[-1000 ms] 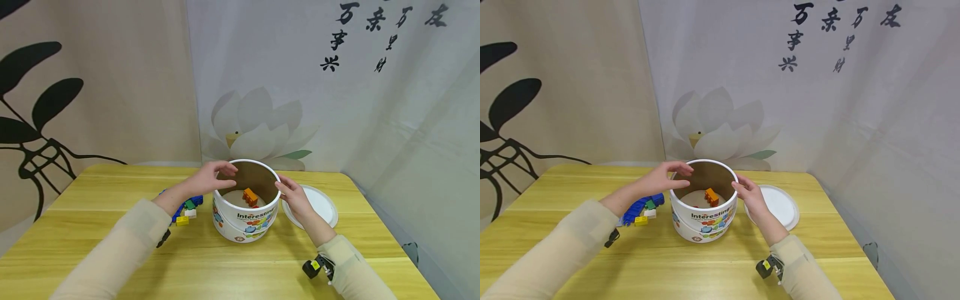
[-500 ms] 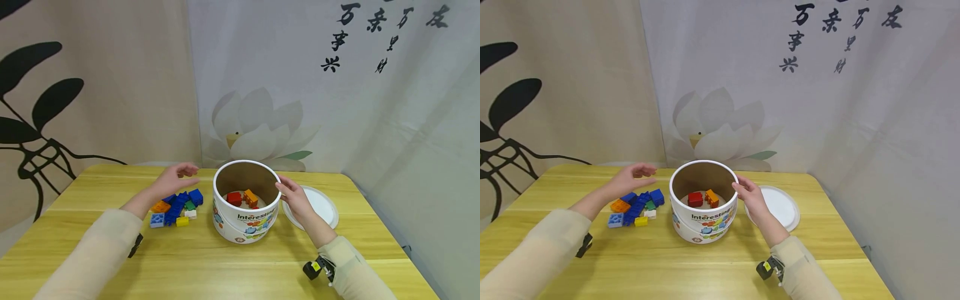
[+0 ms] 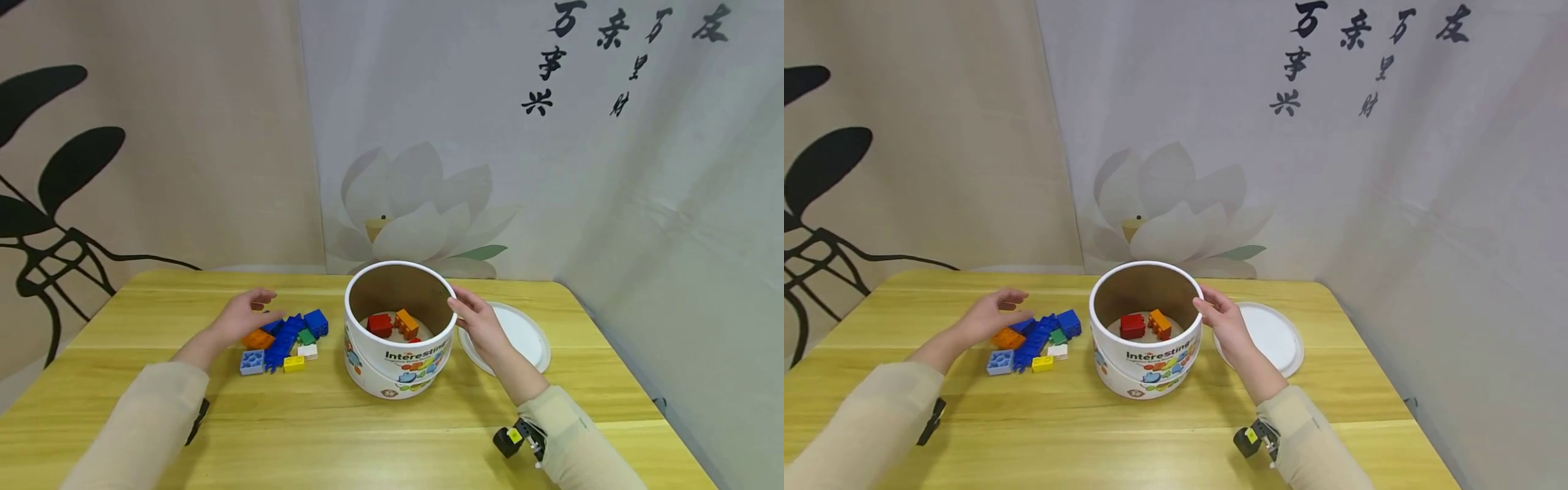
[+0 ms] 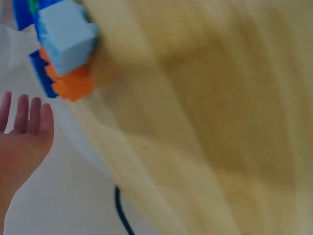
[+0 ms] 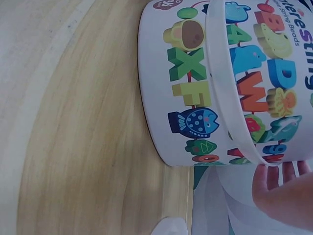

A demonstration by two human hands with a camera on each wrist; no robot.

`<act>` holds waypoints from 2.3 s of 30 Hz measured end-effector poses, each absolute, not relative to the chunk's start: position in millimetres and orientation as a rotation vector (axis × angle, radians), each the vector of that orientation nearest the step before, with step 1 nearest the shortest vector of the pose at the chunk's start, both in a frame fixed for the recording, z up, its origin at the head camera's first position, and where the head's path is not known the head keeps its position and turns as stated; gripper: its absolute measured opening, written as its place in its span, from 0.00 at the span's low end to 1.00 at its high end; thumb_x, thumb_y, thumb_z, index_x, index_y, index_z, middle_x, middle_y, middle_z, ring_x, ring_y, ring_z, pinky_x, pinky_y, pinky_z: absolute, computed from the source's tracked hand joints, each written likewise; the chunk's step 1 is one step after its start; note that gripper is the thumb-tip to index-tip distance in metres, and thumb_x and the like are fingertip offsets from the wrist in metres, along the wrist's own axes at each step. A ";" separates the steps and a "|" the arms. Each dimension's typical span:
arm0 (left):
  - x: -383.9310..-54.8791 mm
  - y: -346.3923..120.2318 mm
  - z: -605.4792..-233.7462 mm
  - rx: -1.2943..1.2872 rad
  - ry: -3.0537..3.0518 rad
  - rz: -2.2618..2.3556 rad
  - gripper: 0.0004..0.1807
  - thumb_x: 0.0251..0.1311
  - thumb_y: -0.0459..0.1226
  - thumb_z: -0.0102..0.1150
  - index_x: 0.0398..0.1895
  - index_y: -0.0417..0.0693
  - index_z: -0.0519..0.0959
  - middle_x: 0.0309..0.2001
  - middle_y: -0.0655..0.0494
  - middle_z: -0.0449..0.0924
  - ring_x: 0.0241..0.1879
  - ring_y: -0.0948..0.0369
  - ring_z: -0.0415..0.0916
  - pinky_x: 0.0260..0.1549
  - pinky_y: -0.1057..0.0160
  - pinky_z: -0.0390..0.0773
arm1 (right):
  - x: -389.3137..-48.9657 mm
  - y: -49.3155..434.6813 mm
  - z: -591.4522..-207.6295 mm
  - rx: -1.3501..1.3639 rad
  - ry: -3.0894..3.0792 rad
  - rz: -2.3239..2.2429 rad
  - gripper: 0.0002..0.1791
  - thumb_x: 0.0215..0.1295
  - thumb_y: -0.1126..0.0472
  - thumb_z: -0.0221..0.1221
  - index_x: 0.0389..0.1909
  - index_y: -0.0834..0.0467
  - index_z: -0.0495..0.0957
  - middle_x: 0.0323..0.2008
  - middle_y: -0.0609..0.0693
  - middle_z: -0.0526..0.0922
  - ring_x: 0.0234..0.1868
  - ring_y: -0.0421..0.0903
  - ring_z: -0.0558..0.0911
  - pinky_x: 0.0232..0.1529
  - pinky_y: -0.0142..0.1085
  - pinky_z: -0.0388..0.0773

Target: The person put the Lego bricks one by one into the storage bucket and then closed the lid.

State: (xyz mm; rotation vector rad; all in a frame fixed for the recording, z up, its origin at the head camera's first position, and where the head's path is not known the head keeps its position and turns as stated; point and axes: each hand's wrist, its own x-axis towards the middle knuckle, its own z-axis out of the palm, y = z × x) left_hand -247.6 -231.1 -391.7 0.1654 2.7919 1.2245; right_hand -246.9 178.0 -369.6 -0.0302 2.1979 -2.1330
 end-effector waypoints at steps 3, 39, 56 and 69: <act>-244.6 -235.5 -397.8 0.157 2.789 1.194 0.36 0.62 0.47 0.56 0.64 0.30 0.60 0.63 0.28 0.61 0.59 0.36 0.62 0.57 0.42 0.66 | -245.8 177.9 -368.0 -0.042 2.199 -2.142 0.25 0.68 0.63 0.51 0.65 0.64 0.63 0.61 0.60 0.69 0.53 0.42 0.75 0.50 0.32 0.75; -239.5 -246.5 -391.9 0.121 2.832 1.177 0.34 0.63 0.47 0.54 0.64 0.33 0.63 0.58 0.32 0.68 0.52 0.43 0.68 0.50 0.49 0.74 | -245.2 178.1 -367.3 -0.034 2.216 -2.122 0.25 0.69 0.62 0.50 0.65 0.64 0.63 0.59 0.58 0.71 0.48 0.36 0.76 0.53 0.37 0.74; -240.2 -241.6 -360.8 0.187 2.857 1.247 0.36 0.62 0.54 0.53 0.65 0.40 0.65 0.57 0.36 0.70 0.54 0.45 0.68 0.50 0.47 0.73 | -245.9 181.0 -371.1 -0.026 2.217 -2.127 0.25 0.69 0.62 0.51 0.65 0.63 0.63 0.62 0.60 0.68 0.52 0.39 0.75 0.60 0.46 0.69; -239.4 -228.0 -323.9 0.271 2.849 1.356 0.32 0.62 0.55 0.51 0.64 0.46 0.67 0.52 0.42 0.73 0.50 0.50 0.69 0.47 0.53 0.73 | -243.1 179.8 -371.0 -0.023 2.216 -2.138 0.25 0.68 0.62 0.51 0.65 0.64 0.63 0.59 0.58 0.72 0.47 0.35 0.77 0.57 0.42 0.71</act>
